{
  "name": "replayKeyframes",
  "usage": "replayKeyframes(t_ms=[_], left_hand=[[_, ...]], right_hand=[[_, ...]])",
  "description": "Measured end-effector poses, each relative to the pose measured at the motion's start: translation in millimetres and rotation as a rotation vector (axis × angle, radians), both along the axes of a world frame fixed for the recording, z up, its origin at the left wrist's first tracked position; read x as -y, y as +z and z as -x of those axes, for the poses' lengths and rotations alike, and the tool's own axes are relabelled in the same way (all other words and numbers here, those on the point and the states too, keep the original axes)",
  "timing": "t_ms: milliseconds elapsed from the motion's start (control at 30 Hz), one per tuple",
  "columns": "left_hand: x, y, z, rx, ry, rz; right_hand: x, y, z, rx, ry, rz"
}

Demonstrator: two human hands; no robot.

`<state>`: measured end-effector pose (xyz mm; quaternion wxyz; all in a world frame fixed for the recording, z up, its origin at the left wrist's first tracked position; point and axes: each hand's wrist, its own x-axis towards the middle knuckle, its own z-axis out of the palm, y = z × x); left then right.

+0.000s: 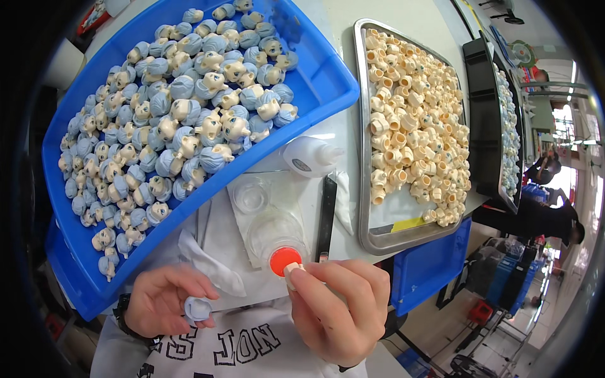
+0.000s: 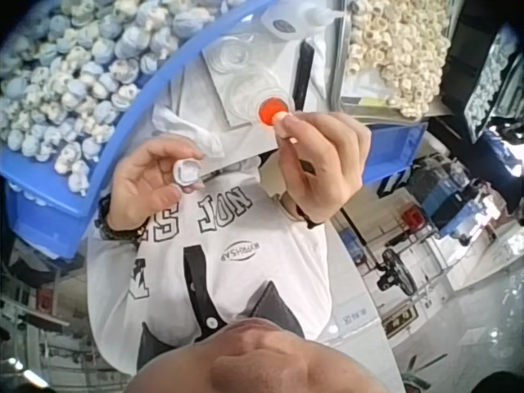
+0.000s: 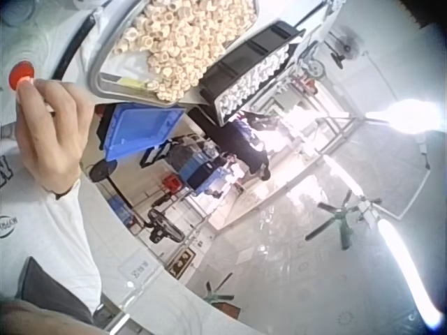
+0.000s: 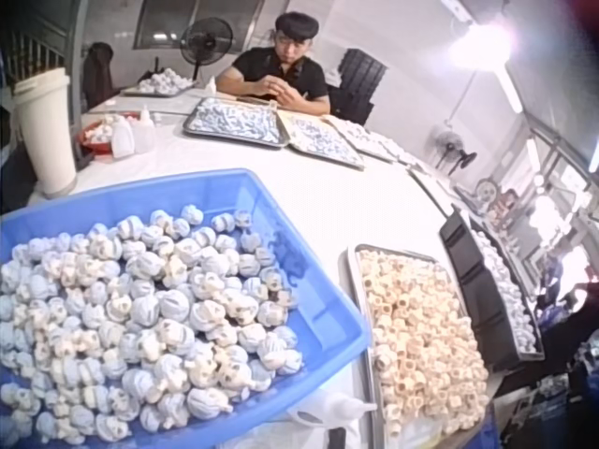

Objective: The person assembles small doll heads by inserting a white plastic piece into the base of a blue and white head. They repeatedly pick up a head from a blue tray, insert the piece, and place the finished head back into the tray. The person also refills a small red container with white liquid from a larger bottle.

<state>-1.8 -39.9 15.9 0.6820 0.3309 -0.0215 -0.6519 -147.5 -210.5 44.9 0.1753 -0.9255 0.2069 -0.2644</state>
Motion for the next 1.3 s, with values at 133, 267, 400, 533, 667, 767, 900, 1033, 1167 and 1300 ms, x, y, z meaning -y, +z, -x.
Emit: replayKeyframes(t_ms=[133, 267, 400, 533, 667, 767, 900, 1033, 1167, 1300], left_hand=[[-6.0, -8.8, -2.7, 0.033, -0.07, 0.113], [-10.2, -13.5, -1.5, 0.007, -0.083, 0.11], [-8.0, -10.0, -5.1, 0.04, -0.182, 0.088], [-8.2, -8.1, -5.5, 0.049, -0.201, 0.069], [-8.5, -8.1, -5.7, 0.047, -0.216, 0.057], [-8.9, -7.9, -6.8, 0.099, -0.231, 0.044], [-7.4, -10.4, -5.2, 0.139, -0.246, 0.096], [-7.4, -8.4, -5.4, 0.117, -0.255, 0.087], [-7.7, -7.9, -7.3, 0.107, -0.266, 0.029], [-5.2, -4.3, -6.7, 0.097, -0.285, -0.006]], right_hand=[[-1.5, -2.2, 2.7, 0.03, -0.02, -0.04], [-9.3, -5.5, 3.0, 0.117, 0.023, -0.092], [-21.9, -14.5, 2.6, 0.298, 0.324, -0.242], [-38.5, -13.5, -10.5, 0.282, 0.338, -0.268], [-43.9, -10.0, -16.5, 0.171, 0.301, -0.311], [-43.8, -7.2, -15.6, 0.131, 0.3, -0.341], [-44.8, -7.8, -11.6, 0.138, 0.312, -0.327], [-42.6, -5.7, -8.7, 0.103, 0.322, -0.364], [-41.5, -9.7, -8.8, 0.1, 0.344, -0.373], [-44.6, -13.8, -10.8, 0.132, 0.351, -0.254]])
